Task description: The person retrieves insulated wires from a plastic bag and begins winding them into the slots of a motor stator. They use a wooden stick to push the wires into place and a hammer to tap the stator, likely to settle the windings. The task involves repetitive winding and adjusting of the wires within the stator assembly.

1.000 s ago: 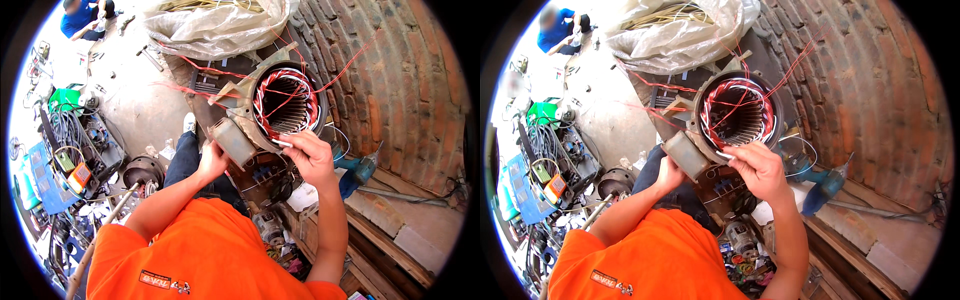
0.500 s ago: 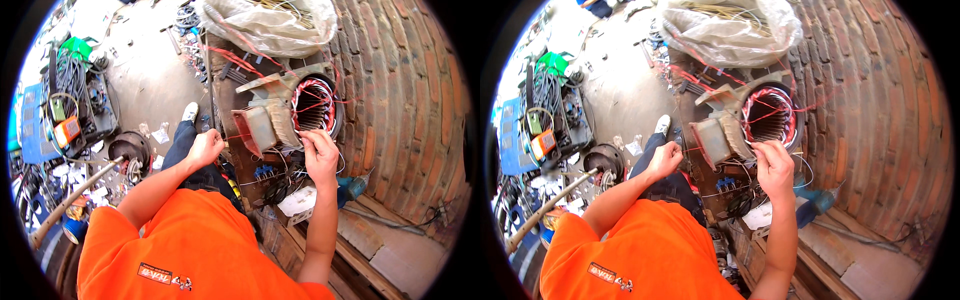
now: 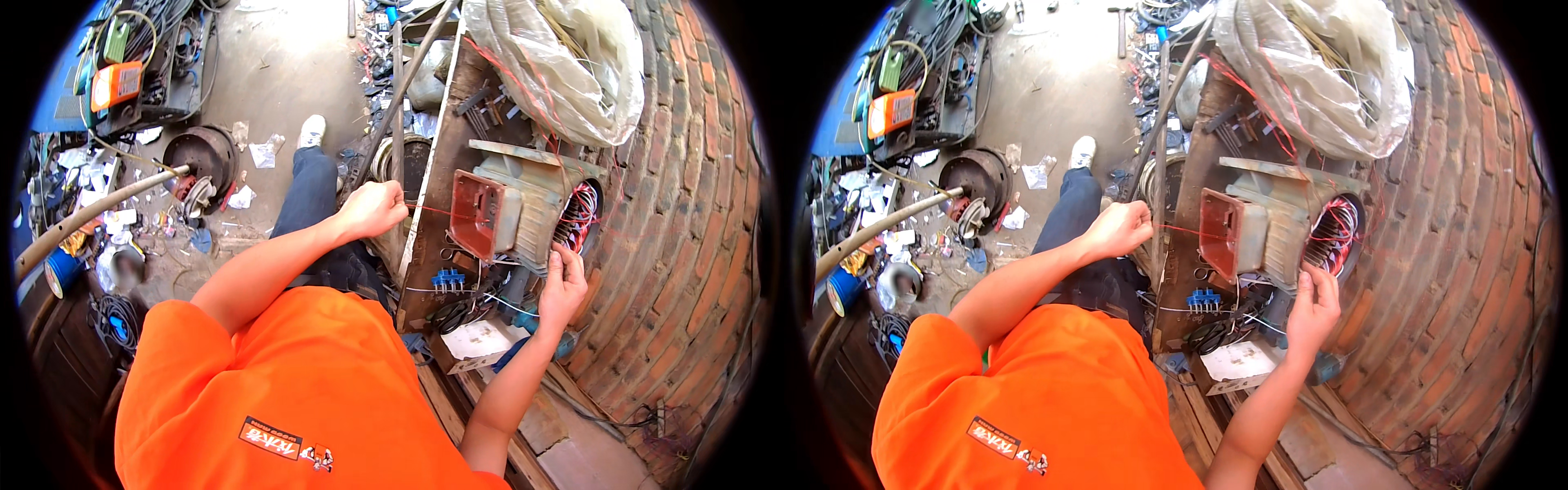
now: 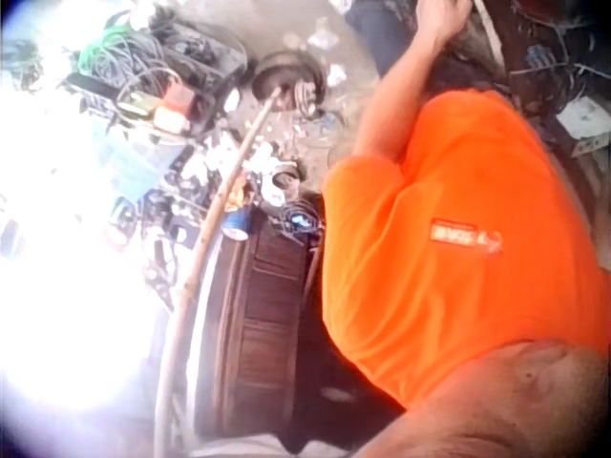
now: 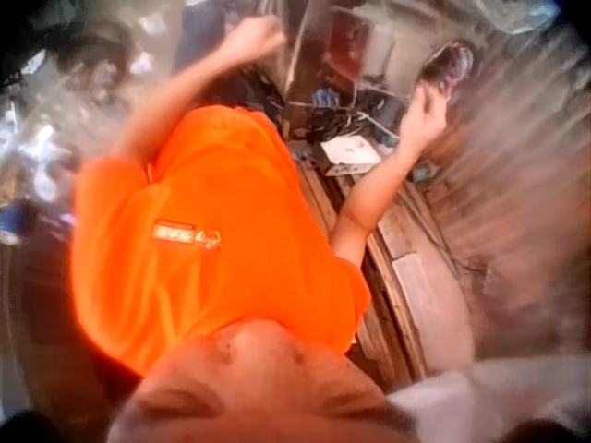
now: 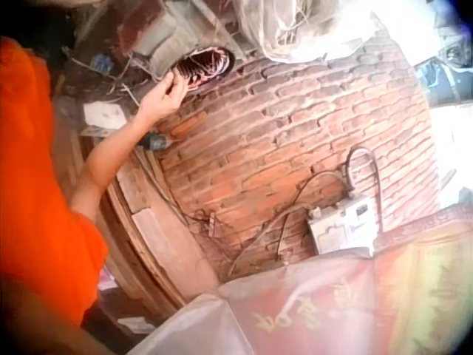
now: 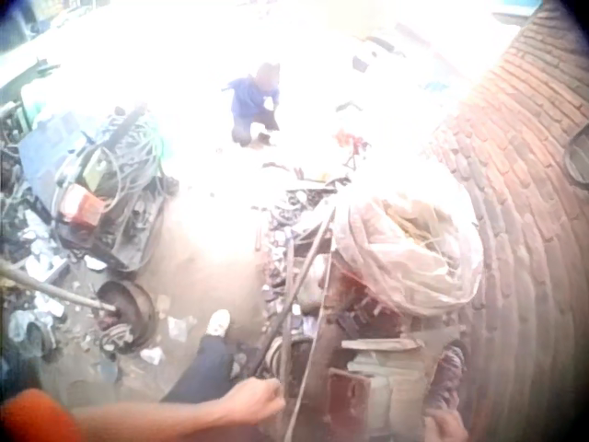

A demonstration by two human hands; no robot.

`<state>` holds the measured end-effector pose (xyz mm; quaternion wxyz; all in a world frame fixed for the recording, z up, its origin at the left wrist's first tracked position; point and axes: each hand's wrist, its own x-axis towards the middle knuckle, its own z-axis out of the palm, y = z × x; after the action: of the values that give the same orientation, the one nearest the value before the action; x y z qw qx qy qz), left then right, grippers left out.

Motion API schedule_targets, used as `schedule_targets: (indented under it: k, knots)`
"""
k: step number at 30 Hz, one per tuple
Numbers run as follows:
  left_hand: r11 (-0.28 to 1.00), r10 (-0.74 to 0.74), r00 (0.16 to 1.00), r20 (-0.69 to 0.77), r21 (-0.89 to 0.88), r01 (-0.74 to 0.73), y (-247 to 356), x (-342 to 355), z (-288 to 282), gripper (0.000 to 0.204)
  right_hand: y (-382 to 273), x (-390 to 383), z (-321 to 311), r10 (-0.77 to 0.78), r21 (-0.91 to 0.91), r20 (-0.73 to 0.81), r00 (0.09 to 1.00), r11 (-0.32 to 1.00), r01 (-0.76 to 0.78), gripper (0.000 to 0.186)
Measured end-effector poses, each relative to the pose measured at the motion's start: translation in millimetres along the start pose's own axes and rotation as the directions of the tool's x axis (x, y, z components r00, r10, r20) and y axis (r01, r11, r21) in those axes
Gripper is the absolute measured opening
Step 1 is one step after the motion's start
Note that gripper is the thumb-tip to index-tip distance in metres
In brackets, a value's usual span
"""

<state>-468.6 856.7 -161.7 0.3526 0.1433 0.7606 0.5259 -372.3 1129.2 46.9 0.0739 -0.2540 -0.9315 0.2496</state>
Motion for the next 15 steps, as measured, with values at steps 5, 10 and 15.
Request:
schedule_targets:
  k: [5, 10, 15]
  knots:
    - [1.0, 0.012, 1.0, 0.024, 0.009, -0.012, -16, 9, 2, 0.03, 22, 5, -9, 0.158, 0.223, 0.096, 0.983, 0.959, -0.176, 0.012]
    - [1.0, 0.015, 0.998, 0.06, -0.001, -0.015, -34, 11, 3, 0.028, 7, 23, -20, 0.26, 0.101, 0.252, 0.932, 0.951, -0.292, 0.011]
    - [0.994, -0.106, 0.979, 0.175, 0.001, 0.107, -47, -4, -28, 0.022, -30, 10, -3, 0.066, -0.194, -0.112, 0.991, 0.977, -0.087, 0.013]
